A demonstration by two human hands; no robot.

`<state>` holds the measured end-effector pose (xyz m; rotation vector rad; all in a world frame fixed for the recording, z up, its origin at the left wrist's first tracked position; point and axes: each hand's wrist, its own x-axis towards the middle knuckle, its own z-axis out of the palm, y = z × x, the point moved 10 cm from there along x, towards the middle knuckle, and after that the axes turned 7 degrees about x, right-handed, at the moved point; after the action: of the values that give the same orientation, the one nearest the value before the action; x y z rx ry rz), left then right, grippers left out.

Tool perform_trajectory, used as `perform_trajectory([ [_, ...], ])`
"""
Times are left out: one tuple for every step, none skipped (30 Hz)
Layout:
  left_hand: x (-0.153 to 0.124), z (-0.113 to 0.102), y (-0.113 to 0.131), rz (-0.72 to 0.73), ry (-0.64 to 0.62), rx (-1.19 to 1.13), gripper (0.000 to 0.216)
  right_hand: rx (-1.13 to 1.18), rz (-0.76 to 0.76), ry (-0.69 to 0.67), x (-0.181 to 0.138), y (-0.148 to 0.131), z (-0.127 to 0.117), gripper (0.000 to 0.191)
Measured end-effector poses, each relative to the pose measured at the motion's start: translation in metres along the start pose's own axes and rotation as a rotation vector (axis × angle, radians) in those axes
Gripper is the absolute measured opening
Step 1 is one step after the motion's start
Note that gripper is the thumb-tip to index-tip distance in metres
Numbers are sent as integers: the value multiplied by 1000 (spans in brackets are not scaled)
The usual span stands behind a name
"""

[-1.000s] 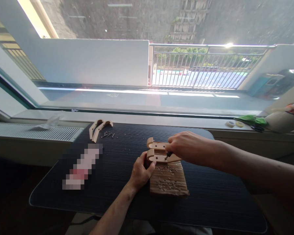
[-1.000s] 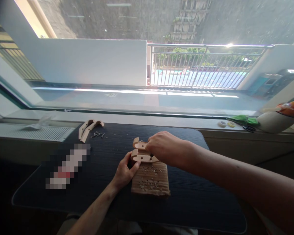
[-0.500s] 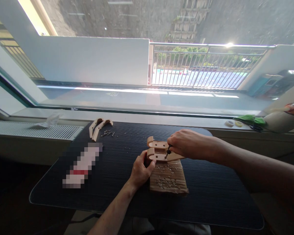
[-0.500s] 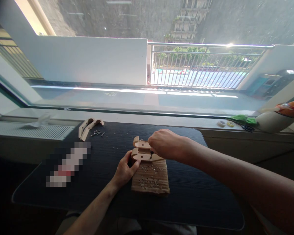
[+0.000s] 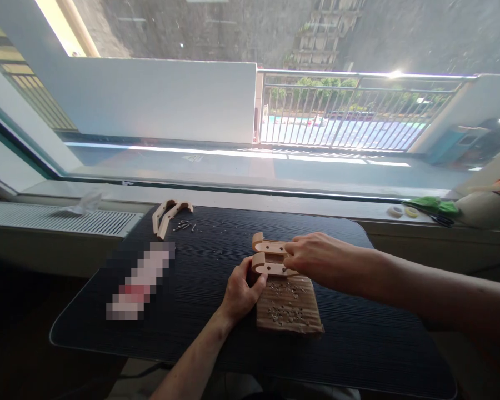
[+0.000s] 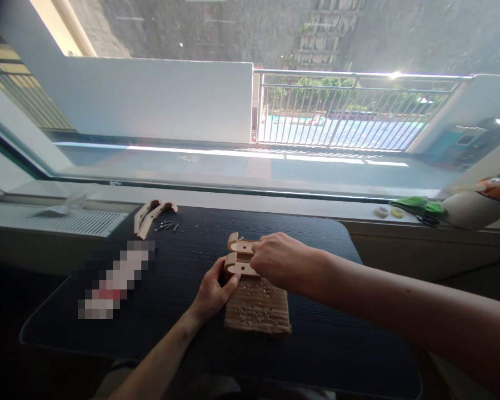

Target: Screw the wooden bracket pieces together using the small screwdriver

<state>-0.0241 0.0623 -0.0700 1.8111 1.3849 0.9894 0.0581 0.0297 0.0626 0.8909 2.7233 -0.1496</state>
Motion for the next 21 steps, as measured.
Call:
perform_trajectory([
  [0, 0, 0, -2, -2, -2, 30, 11, -6, 10, 1, 2, 1, 19],
  [0, 0, 0, -4, -3, -5, 30, 22, -11, 22, 2, 4, 1, 19],
  [0, 0, 0, -7, -2, -8, 31, 32, -11, 33, 3, 6, 1, 20],
  [0, 0, 0, -9, -1, -10, 31, 41, -8, 38, 4, 9, 1, 20],
  [0, 0, 0, -11, 1, -12, 30, 49, 5, 37, 5, 13, 1, 19],
  [0, -1, -1, -12, 3, -12, 30, 57, 29, 25, 7, 17, 2, 19],
  [0, -1, -1, -11, 6, -12, 30, 66, 57, 7, 8, 21, 3, 18],
  [0, -1, -1, -8, 8, -11, 30, 75, 90, -14, 9, 24, 4, 18],
  [0, -1, -1, -5, 8, -11, 30, 82, 122, -32, 10, 28, 4, 18],
  [0, -1, -1, -3, 8, -10, 30, 84, 149, -42, 10, 30, 4, 20],
  [0, 0, -1, -2, 7, -7, 30, 80, 165, -43, 10, 31, 3, 22],
  [0, 0, -1, -1, 9, -5, 30, 69, 171, -35, 10, 31, 2, 23],
  [0, -1, -1, 0, 13, -3, 30, 50, 173, -22, 10, 31, 0, 23],
  [0, -1, -1, 2, 17, -3, 30, 24, 180, -8, 9, 31, -1, 22],
  [0, -1, 0, 4, 21, -5, 30, -3, 184, 5, 7, 31, -3, 20],
  [0, -2, 0, 7, 23, -8, 30, -29, 188, 16, 6, 31, -4, 17],
  [0, -2, 1, 9, 21, -11, 30, -53, 189, 23, 4, 30, -5, 14],
  [0, -2, 1, 10, 18, -12, 29, -71, 181, 32, 3, 28, -7, 13],
  [0, -2, 2, 10, 14, -11, 29, -85, 158, 42, 2, 24, -9, 13],
  [0, -1, 2, 11, 10, -8, 29, -94, 126, 46, 1, 19, -10, 14],
  [0, -2, 3, 12, 8, -5, 29, -100, 95, 44, 1, 14, -11, 15],
])
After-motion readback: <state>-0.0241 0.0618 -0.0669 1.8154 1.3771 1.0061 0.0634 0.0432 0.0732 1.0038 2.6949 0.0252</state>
